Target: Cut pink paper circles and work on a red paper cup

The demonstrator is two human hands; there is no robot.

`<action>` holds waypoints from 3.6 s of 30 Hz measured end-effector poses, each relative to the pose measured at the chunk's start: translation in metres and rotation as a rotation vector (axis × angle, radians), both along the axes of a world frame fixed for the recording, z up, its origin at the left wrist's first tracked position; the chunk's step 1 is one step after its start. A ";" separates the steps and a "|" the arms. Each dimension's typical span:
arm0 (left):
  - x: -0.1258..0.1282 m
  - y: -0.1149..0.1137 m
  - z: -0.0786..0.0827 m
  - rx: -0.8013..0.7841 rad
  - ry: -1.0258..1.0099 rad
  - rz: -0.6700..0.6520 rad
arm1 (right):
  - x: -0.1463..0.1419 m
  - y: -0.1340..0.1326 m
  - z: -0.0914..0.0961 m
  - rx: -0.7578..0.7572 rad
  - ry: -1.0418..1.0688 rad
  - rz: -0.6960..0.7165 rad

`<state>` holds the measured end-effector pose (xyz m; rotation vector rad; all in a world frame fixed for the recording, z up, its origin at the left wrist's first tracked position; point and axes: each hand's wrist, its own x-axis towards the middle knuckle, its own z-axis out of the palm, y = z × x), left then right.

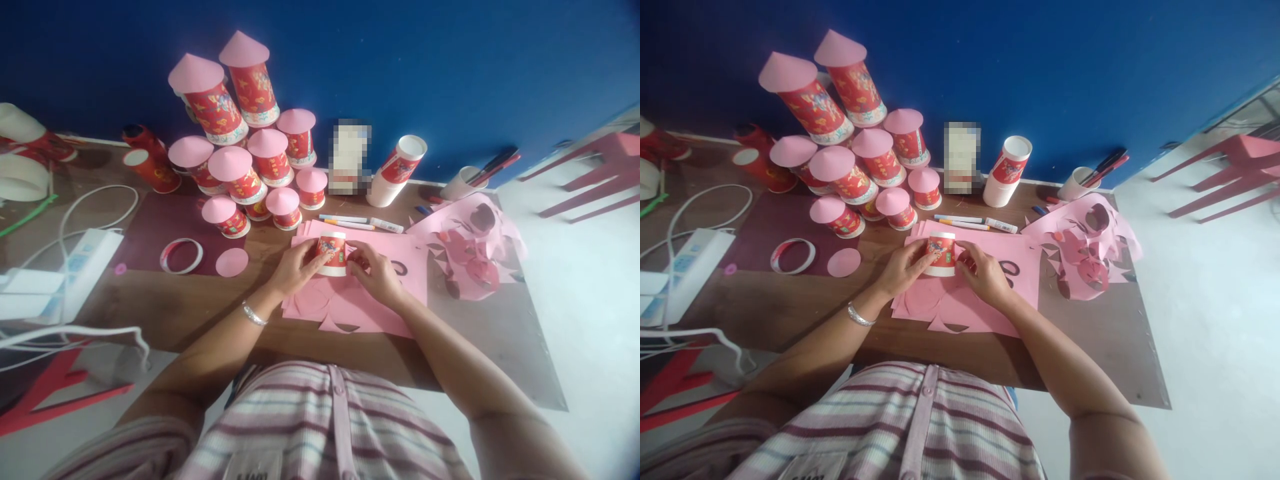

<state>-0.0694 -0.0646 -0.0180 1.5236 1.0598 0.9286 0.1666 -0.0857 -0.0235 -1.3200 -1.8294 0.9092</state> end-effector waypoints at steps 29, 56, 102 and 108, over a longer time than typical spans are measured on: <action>-0.006 0.008 -0.016 0.194 0.228 0.187 | 0.021 0.015 0.004 0.335 -0.430 -0.079; -0.004 0.009 -0.016 0.104 0.167 0.157 | 0.069 0.070 0.011 0.216 -1.034 -0.332; -0.005 0.012 -0.012 0.133 0.191 0.165 | 0.079 0.043 0.021 0.256 -1.029 -0.329; -0.006 0.008 -0.007 0.142 0.178 0.180 | 0.045 0.029 0.026 0.279 -0.899 -0.143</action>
